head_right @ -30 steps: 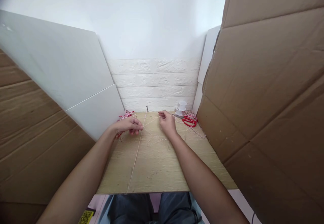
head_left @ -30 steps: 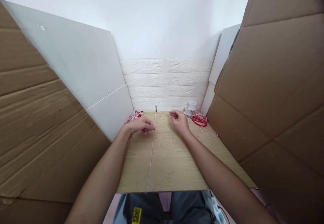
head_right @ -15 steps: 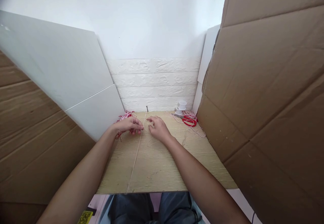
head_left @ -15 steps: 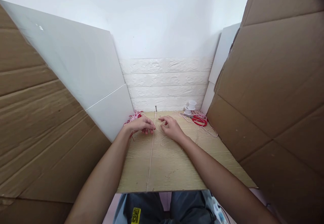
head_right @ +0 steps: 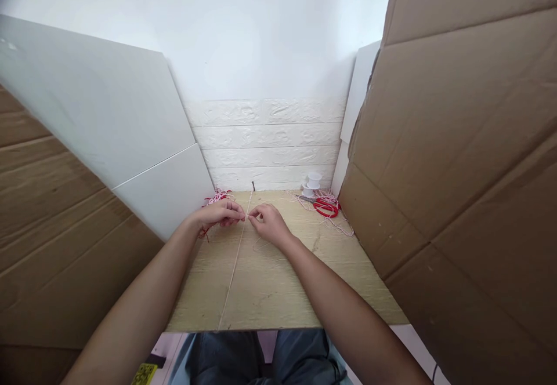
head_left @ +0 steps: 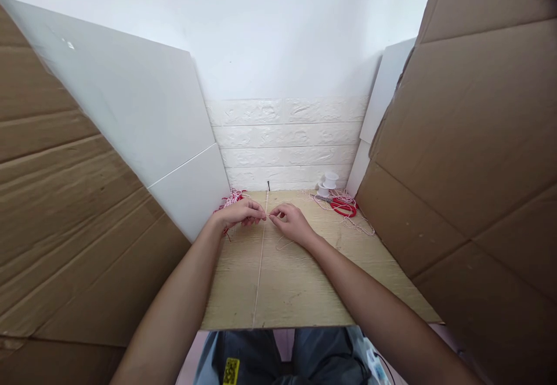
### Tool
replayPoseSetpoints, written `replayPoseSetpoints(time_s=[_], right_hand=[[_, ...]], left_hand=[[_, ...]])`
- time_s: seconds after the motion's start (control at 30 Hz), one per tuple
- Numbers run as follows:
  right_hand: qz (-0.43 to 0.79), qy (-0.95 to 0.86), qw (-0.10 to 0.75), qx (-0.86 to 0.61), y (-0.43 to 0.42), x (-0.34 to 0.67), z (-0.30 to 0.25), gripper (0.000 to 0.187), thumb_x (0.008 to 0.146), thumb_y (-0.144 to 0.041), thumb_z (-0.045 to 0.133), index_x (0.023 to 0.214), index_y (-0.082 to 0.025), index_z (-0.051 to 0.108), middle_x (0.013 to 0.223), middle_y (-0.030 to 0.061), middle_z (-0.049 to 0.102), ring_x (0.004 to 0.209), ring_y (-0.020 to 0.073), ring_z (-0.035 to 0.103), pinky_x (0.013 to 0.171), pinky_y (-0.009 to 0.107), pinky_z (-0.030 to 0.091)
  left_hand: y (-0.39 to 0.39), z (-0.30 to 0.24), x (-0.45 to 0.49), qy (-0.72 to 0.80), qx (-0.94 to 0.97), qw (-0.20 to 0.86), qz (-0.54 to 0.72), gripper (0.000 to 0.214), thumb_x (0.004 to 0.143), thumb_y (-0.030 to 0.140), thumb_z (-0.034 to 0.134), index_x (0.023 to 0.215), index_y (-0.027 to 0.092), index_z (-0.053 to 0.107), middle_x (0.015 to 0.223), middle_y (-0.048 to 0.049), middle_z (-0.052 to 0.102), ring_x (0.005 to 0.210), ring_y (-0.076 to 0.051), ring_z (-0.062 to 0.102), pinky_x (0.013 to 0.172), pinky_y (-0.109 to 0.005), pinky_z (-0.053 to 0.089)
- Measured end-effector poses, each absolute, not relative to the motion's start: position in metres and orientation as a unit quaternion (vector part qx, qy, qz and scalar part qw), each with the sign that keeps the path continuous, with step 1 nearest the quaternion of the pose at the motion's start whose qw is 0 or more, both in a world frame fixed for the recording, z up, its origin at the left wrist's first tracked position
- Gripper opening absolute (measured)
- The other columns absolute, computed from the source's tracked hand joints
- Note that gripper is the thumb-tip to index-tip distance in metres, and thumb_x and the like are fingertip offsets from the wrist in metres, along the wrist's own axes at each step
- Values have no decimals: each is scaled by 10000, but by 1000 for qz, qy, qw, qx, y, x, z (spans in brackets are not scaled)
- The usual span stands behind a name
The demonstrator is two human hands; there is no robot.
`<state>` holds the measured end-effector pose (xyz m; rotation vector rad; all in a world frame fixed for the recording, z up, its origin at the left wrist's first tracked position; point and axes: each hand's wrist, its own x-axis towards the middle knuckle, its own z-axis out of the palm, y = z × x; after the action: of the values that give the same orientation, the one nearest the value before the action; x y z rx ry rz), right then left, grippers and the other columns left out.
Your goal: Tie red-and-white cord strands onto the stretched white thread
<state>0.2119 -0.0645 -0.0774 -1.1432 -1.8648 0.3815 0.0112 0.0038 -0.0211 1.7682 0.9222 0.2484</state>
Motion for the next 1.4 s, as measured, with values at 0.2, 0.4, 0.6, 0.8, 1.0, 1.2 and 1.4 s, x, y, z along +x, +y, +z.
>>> replayPoseSetpoints(time_s=[0.2,0.4,0.6,0.8,1.0,1.2,1.4], right_hand=[[150,-746,455,-463,-65,212,-77,64,855,-175,641,816,-189,690,836,28,697,819,166,584,781,288,416],[130,-759,423,-477,-66,216,-77,97,758,-93,634,716,-180,635,794,22,647,830,168,558,790,280,403],[121,-764,373,-512,-70,217,-74,81,731,-137,640,670,-180,609,800,28,623,863,176,544,794,279,393],[118,-781,315,-526,-73,213,-75,54,753,-152,635,716,-184,657,848,43,640,882,180,539,810,287,390],[103,-780,292,-543,-74,212,-75,58,756,-169,644,704,-192,654,846,42,637,879,187,527,800,297,370],[94,-767,275,-572,-76,214,-71,101,751,-207,665,658,-192,631,850,51,636,898,209,520,803,322,354],[86,-765,271,-578,-77,214,-69,129,754,-236,670,641,-193,626,855,62,636,912,226,520,802,335,355]], left_hand=[[11,-28,10,407,741,522,114,285,677,418,749,755,149,697,591,5,551,496,-90,436,457,-238,290],[17,-34,11,453,752,440,187,317,700,474,704,732,160,665,600,14,527,460,-87,405,430,-246,270],[16,-35,11,473,755,401,213,337,705,492,688,748,159,660,615,13,531,469,-91,402,432,-248,265],[14,-38,17,466,788,345,207,264,722,406,644,738,147,695,593,7,571,542,-124,465,511,-252,337],[15,-45,21,467,808,300,195,250,713,375,641,761,141,713,629,-2,623,620,-149,530,557,-248,383],[15,-44,21,465,813,293,192,261,718,384,645,764,139,720,629,-8,634,624,-154,541,570,-252,393],[17,-46,21,467,809,301,193,264,721,389,652,770,139,721,622,-8,627,616,-152,533,566,-252,390]])
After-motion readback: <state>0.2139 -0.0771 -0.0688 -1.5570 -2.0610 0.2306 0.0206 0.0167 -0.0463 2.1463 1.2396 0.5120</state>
